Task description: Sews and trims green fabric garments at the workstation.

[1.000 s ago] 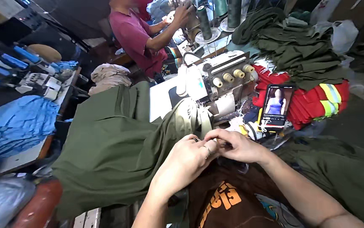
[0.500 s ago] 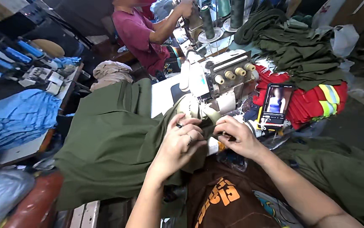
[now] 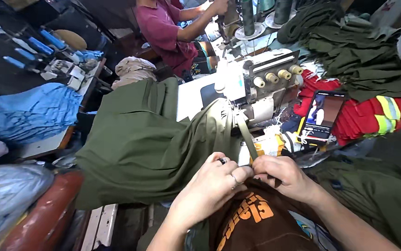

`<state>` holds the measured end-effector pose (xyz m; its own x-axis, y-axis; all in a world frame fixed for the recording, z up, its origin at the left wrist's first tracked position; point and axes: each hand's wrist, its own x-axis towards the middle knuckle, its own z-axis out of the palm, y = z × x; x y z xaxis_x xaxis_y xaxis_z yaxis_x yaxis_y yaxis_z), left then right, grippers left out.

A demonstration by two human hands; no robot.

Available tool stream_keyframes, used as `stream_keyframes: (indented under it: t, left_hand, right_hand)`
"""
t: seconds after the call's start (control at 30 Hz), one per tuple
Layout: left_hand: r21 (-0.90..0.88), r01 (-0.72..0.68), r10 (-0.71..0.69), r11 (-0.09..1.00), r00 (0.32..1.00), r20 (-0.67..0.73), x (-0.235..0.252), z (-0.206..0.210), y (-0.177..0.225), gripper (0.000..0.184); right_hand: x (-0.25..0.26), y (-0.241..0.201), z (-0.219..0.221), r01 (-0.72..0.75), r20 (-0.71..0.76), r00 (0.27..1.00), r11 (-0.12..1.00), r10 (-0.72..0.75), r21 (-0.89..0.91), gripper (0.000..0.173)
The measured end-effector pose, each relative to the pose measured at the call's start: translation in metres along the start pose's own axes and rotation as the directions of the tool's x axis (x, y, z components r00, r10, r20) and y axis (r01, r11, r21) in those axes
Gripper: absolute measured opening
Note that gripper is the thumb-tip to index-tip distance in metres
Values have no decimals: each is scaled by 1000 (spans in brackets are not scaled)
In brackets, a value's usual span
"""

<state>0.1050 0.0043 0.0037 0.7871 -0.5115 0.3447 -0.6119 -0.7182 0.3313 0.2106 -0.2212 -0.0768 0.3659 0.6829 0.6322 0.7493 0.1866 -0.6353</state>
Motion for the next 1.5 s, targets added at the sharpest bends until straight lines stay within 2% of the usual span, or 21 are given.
stream_keyframes:
  t: [0.03, 0.1, 0.2, 0.33, 0.43, 0.57, 0.67, 0.7, 0.77, 0.83, 0.9, 0.97, 1.0, 1.07, 1.1, 1.13, 1.2, 1.27, 1.37, 1.43, 1.5]
  left_hand:
    - [90, 25, -25, 996, 1000, -2, -1, 0, 6, 26]
    - [180, 53, -44, 982, 997, -55, -5, -2, 13, 23]
    - [70, 70, -59, 995, 986, -153, -16, -14, 19, 8]
    - [-63, 131, -143, 989, 954, -262, -31, -16, 16, 3]
    - [-136, 145, -180, 980, 935, -307, -37, -13, 13, 6]
    - [-266, 52, -139, 962, 937, -320, -22, -11, 8, 8]
    - [-361, -9, -106, 933, 948, -300, 5, -7, -12, 6]
    - [-348, 4, -112, 937, 950, -293, 16, -3, -24, 7]
    - [-190, 62, -114, 980, 955, -274, 35, 10, -55, 11]
    - [89, 148, -129, 985, 974, -185, 48, 23, -85, 16]
    - [391, 194, -181, 900, 981, -70, 47, 30, -107, 29]
    - [532, 258, -315, 806, 949, 16, 38, 23, -110, 36]
    - [553, 293, -404, 780, 911, 86, 33, 13, -101, 37]
    - [519, 328, -539, 789, 776, 329, 24, -7, -66, 33]
    - [468, 291, -499, 835, 760, 417, 19, -12, -44, 29]
    - [394, 222, -401, 892, 790, 464, 13, -13, -24, 26]
    - [290, 31, -155, 956, 897, 414, 6, -7, 14, 19]
    - [364, -77, -23, 928, 965, 262, 9, -7, 36, 11]
    - [414, -9, -22, 910, 997, 69, 16, -27, 32, 14]
    - [328, 52, -53, 943, 999, -5, 13, -38, 17, 18]
    - [162, 99, -88, 982, 993, -72, 13, -38, 6, 20]
  right_hand:
    - [4, -1, 3, 15, -9, 1000, 1000, -15, 0, 18]
    - [15, 1, 10, 79, -19, 997, 997, -79, -20, 16]
    - [37, 20, 21, 169, -20, 985, 982, -172, -86, 14]
    - [63, 73, 26, 66, -143, 986, 992, -82, -111, 12]
    - [72, 83, 22, -12, -191, 982, 997, -3, -82, 10]
    - [55, 60, 14, 10, -69, 998, 999, -13, -48, 18]
    - [26, 15, 7, 32, -20, 999, 998, -31, 51, 19]
    - [16, 0, 6, 25, -22, 999, 997, -23, 77, 21]
    - [-1, -21, 4, 6, -16, 1000, 994, -4, 107, 21]
    - [-11, -31, -3, -4, -9, 1000, 997, 4, 75, 18]
    - [-14, -35, -13, -23, 1, 1000, 1000, 23, -2, 17]
    - [-12, -36, -21, -53, 22, 998, 996, 54, -77, 17]
    - [-10, -34, -23, -62, 24, 998, 993, 65, -97, 16]
    - [-1, -30, -24, -74, 7, 997, 993, 75, -89, 17]
    - [6, -28, -24, -74, 1, 997, 995, 75, -71, 17]
    - [14, -25, -22, -73, -2, 997, 996, 73, -53, 17]
    - [35, -21, -13, -76, 14, 997, 997, 77, -27, 17]
    - [52, -15, -1, -90, 91, 992, 996, 89, 7, 17]
    - [62, -13, 9, -132, 202, 974, 983, 105, 125, 17]
    - [62, -17, 3, -221, 233, 957, 953, 171, 209, 21]
    - [56, -21, -4, -265, 243, 949, 924, 200, 276, 26]
